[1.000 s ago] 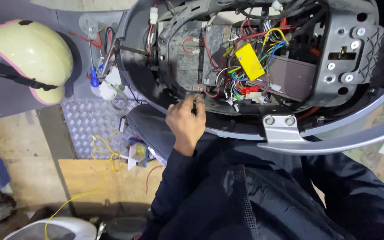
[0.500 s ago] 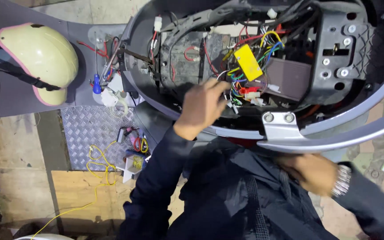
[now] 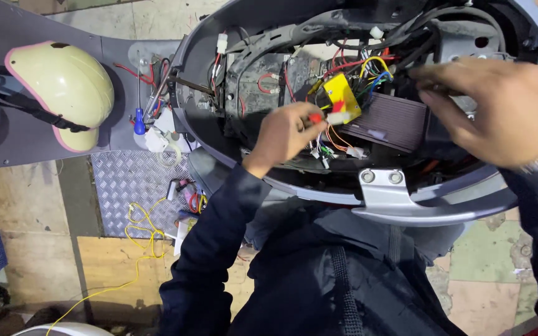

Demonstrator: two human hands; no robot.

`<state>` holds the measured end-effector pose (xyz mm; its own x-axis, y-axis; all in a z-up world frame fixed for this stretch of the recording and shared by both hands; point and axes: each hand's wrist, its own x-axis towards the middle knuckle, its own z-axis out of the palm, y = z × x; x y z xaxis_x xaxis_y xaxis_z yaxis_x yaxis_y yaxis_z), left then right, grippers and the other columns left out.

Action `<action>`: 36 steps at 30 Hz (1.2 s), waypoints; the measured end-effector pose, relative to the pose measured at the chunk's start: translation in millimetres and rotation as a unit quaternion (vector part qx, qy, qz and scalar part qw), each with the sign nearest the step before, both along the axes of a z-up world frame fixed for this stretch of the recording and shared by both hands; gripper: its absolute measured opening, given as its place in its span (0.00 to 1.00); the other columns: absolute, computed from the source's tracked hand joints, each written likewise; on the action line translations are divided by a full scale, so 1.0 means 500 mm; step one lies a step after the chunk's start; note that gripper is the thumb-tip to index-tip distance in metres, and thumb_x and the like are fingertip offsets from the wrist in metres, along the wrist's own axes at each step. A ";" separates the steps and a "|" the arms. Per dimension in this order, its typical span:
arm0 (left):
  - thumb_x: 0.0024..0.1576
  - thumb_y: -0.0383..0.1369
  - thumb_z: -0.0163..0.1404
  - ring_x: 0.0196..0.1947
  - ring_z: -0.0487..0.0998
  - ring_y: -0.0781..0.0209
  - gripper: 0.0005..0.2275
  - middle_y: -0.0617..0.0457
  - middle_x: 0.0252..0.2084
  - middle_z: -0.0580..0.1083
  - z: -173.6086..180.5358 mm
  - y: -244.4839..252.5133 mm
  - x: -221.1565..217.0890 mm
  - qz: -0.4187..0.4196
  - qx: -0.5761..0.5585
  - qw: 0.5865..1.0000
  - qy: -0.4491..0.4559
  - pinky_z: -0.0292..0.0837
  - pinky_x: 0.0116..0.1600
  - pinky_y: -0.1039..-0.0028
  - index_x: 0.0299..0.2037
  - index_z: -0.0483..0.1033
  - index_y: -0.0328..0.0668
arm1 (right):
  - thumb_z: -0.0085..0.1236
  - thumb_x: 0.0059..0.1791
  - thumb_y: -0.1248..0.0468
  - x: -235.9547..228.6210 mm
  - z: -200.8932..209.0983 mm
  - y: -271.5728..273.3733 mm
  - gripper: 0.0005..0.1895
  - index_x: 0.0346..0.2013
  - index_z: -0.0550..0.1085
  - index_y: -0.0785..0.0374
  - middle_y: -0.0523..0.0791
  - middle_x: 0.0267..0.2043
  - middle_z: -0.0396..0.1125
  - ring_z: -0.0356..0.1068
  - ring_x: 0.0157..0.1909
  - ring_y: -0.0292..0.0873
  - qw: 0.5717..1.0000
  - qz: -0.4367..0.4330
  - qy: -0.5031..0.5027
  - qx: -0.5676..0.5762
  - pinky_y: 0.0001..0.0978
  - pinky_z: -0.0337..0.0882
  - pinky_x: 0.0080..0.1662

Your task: The person works on the internal wiring of a scooter with the seat removed. They connect and disconnect wires, check the digital display, and use yellow-handled shears to cut and strip the insulation from several wires.

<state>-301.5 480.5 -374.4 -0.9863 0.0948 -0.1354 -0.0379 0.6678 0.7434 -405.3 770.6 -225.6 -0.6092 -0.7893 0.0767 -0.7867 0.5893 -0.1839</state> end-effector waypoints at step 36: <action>0.56 0.49 0.54 0.38 0.81 0.60 0.16 0.57 0.44 0.81 0.035 -0.024 -0.005 0.051 0.119 0.991 -0.044 0.75 0.41 0.73 0.42 0.80 0.48 | 0.62 0.59 0.55 -0.069 -0.158 -0.023 0.10 0.53 0.81 0.51 0.37 0.41 0.72 0.72 0.47 0.43 0.986 -0.023 0.159 0.052 0.35 0.66 0.54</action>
